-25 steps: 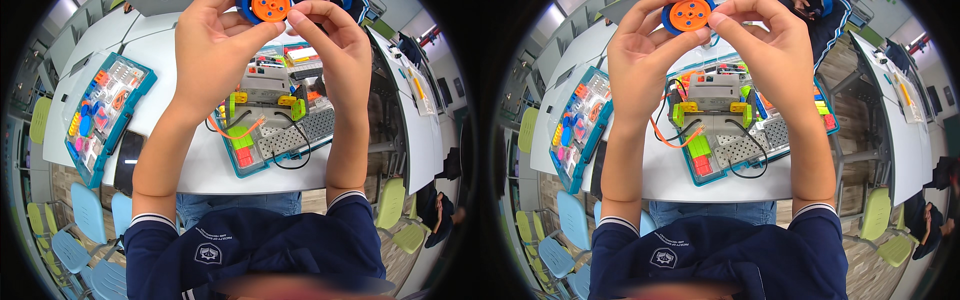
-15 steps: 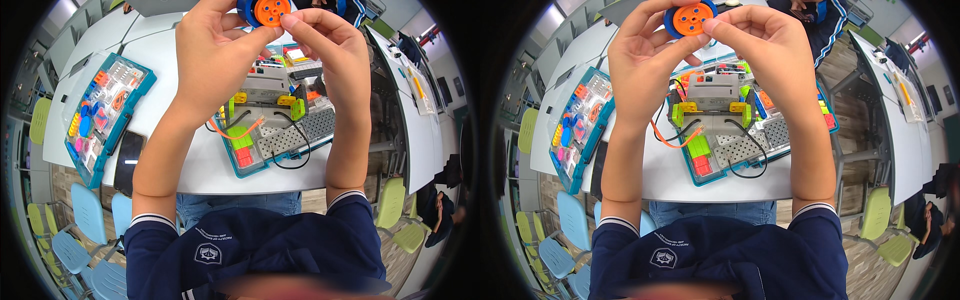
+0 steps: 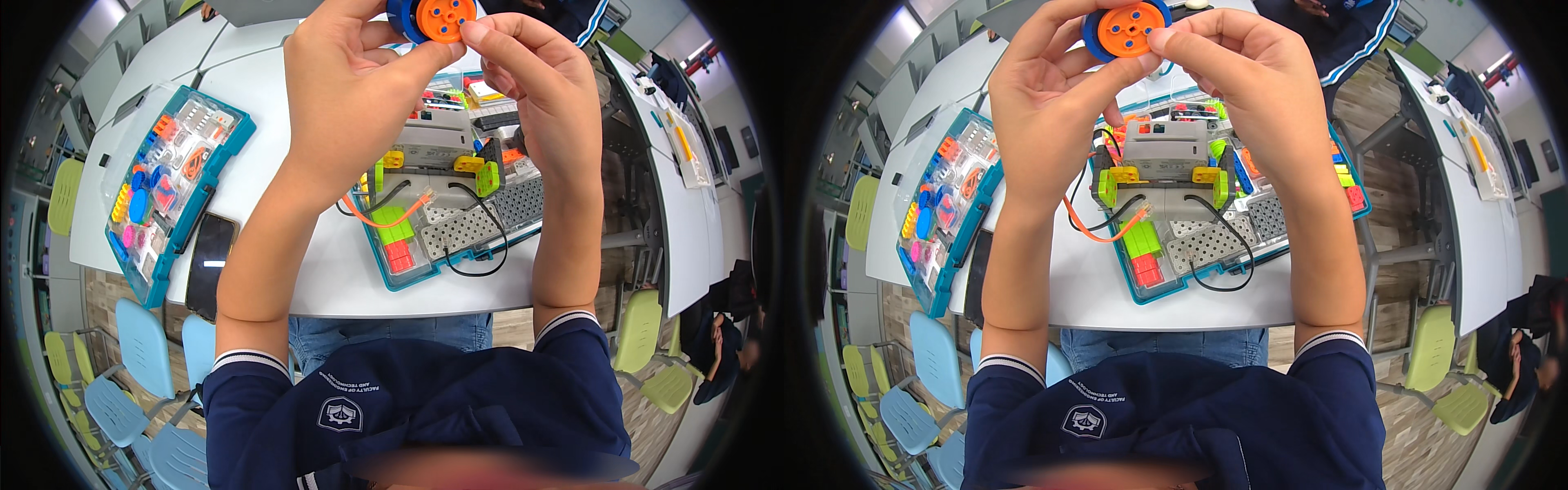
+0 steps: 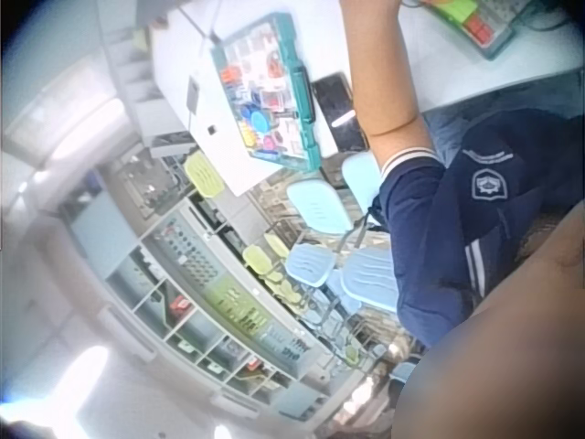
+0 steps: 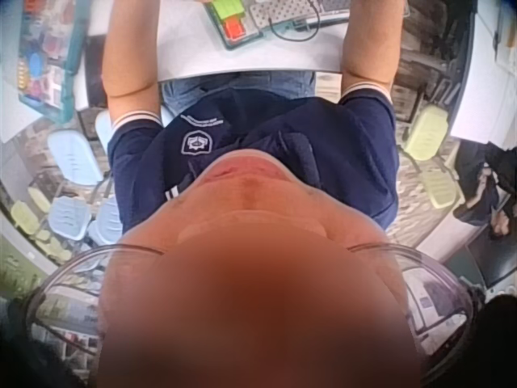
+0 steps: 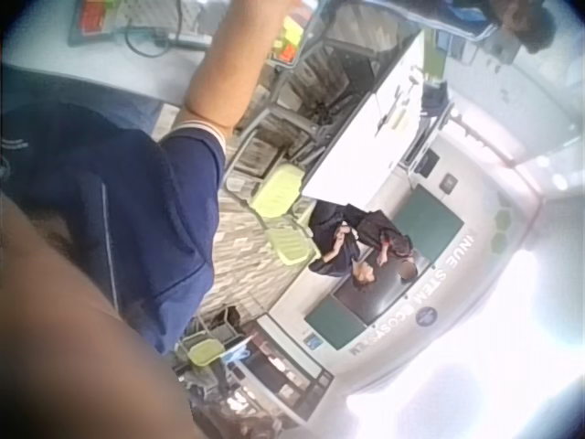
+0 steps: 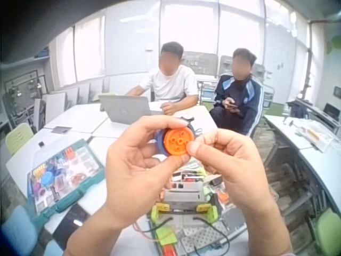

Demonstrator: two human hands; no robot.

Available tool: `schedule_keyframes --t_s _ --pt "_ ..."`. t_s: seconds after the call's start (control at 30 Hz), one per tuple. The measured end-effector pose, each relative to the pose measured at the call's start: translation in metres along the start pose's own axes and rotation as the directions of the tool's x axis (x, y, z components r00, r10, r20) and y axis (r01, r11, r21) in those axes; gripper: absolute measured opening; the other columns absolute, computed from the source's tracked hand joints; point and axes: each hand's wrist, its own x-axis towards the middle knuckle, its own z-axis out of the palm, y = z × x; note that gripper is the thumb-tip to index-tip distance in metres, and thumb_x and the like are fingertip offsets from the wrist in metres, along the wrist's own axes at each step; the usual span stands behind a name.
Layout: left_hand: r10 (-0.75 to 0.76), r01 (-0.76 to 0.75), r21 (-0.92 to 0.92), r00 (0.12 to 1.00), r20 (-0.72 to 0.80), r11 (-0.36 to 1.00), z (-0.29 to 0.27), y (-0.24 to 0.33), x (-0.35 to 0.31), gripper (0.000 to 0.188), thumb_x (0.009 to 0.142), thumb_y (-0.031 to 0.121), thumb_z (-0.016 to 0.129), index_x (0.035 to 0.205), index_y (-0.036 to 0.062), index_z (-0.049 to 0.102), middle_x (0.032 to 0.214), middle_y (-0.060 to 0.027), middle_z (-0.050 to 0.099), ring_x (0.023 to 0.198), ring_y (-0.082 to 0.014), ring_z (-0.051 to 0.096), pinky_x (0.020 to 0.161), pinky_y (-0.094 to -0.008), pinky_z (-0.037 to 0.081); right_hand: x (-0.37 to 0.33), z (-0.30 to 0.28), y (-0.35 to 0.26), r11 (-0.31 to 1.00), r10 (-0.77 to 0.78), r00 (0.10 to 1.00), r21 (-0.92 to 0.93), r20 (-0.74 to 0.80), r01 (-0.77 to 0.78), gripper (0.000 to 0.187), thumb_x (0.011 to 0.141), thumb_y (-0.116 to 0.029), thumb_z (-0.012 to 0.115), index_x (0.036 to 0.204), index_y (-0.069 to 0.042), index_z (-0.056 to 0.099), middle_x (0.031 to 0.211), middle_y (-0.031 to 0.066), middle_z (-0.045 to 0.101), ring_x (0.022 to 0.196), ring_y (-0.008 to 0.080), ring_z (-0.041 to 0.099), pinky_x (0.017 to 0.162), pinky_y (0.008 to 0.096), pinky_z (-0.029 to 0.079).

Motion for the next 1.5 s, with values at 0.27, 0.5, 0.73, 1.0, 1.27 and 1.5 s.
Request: schedule_keyframes --t_s 0.27,0.5,0.73,1.0,1.27,1.5 --pt "-0.012 0.012 0.014 1.000 0.006 1.000 -0.001 0.001 0.001 0.036 0.087 -0.011 0.071 0.121 -0.0023 0.063 0.115 -0.0115 0.068 0.097 -0.0099 0.069 0.061 -0.0141 0.054 0.000 0.000 -0.002 0.998 -0.034 0.999 -0.054 0.024 0.035 0.018 0.095 -0.019 0.073 0.101 -0.001 0.074 0.074 -0.0066 0.057 0.066 0.0013 0.044 0.063 0.0197 0.032" --pt "-0.063 0.063 0.009 0.998 0.003 0.998 0.001 0.011 -0.002 0.035 0.087 -0.011 0.071 0.120 -0.0022 0.063 0.113 -0.0120 0.069 0.095 -0.0086 0.068 0.057 -0.0136 0.052 -0.001 0.000 0.002 0.999 -0.049 0.999 -0.005 0.019 0.049 0.017 0.096 -0.018 0.072 0.101 -0.002 0.074 0.075 -0.0068 0.056 0.066 0.0009 0.042 0.064 0.0195 0.033" --pt "0.065 -0.065 0.018 0.998 0.011 0.998 0.000 -0.005 0.002 0.033 0.087 -0.011 0.071 0.118 -0.0027 0.064 0.112 -0.0101 0.069 0.096 -0.0087 0.068 0.057 -0.0135 0.051 0.000 0.001 0.001 0.999 -0.026 0.999 0.037 0.035 0.025 0.016 0.096 -0.018 0.072 0.100 -0.002 0.073 0.076 -0.0071 0.056 0.066 0.0011 0.042 0.064 0.0196 0.033" --pt "-0.003 0.000 0.055 0.999 0.054 0.998 -0.003 -0.005 -0.001 0.035 0.086 -0.013 0.070 0.120 -0.0036 0.065 0.115 -0.0094 0.069 0.098 -0.0085 0.068 0.060 -0.0131 0.052 -0.003 0.002 -0.008 0.926 -0.127 0.992 -0.356 0.026 0.128 0.026 0.097 -0.027 0.073 0.103 -0.001 0.072 0.081 -0.0052 0.062 0.076 0.0020 0.053 0.069 0.0206 0.041" --pt "-0.042 0.039 0.045 0.996 0.073 0.998 -0.006 -0.002 0.001 0.035 0.085 -0.015 0.070 0.118 -0.0048 0.066 0.115 -0.0099 0.069 0.099 -0.0105 0.069 0.064 -0.0145 0.054 -0.005 0.008 -0.017 0.980 0.063 0.997 -0.192 0.038 -0.055 0.011 0.099 -0.010 0.070 0.095 0.000 0.066 0.077 -0.0047 0.060 0.062 -0.0016 0.049 0.054 0.0167 0.035" --pt "0.036 -0.031 -0.041 0.991 0.127 0.999 -0.012 -0.012 0.009 0.038 0.083 -0.014 0.072 0.120 -0.0062 0.064 0.113 -0.0140 0.069 0.101 -0.0156 0.070 0.085 -0.0234 0.059 0.001 -0.003 -0.007 0.991 0.034 0.995 -0.134 0.094 -0.021 0.014 0.099 -0.012 0.069 0.090 -0.002 0.065 0.071 -0.0056 0.058 0.061 -0.0016 0.046 0.053 0.0169 0.033"
